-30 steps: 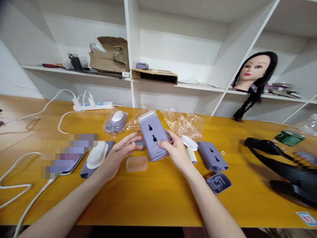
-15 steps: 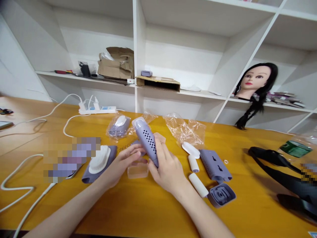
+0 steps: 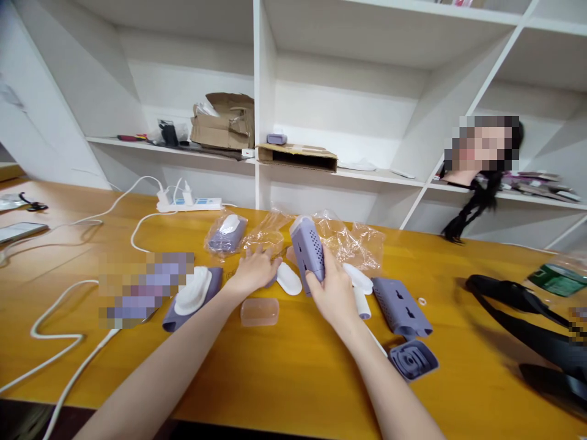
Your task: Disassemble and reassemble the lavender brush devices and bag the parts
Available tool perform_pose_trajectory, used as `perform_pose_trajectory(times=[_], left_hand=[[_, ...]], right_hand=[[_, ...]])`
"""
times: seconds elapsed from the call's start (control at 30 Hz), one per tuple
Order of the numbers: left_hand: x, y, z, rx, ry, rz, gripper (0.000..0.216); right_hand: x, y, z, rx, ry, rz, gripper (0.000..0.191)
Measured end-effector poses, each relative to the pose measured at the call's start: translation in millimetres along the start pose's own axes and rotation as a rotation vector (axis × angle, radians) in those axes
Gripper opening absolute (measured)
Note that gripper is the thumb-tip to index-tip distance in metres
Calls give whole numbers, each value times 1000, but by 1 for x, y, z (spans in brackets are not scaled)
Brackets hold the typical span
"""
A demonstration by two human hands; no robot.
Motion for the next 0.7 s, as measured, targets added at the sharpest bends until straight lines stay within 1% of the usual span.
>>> perform_pose_trajectory(times=[0.07,0.13,0.2,0.27,0.37,0.47,0.7], left_hand=[[-4,2,17,57,0,8,50],[-8,1,32,116,-22,14,45],[-11,0,42,175,-53,27,40],[-12,-2,47,206,-76,48,39],[-14,-4,50,190,-85,82,36],[-14,-7,51,158,-68,104,34],[-11,-11,46,178,36,93,34]], right_hand=[[1,2,2,-15,8,0,59],[1,3,2,-31,10,0,59],[2,3,1,-45,4,8,59],[2,2,0,-40,6,24,59],[1,2,-1,-14,16,44,58],[1,2,-1,-7,23,52,58],[2,1,-1,-38,14,68,58]])
Point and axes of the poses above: each hand's wrist, its own z-axis towards the middle knuckle, its own x-axis out of the back of the hand, y = z × x, the point moved 1 cm from there along z, towards the middle knuckle, and after that the axes turned 10 degrees about -y, right-handed, at the moved point
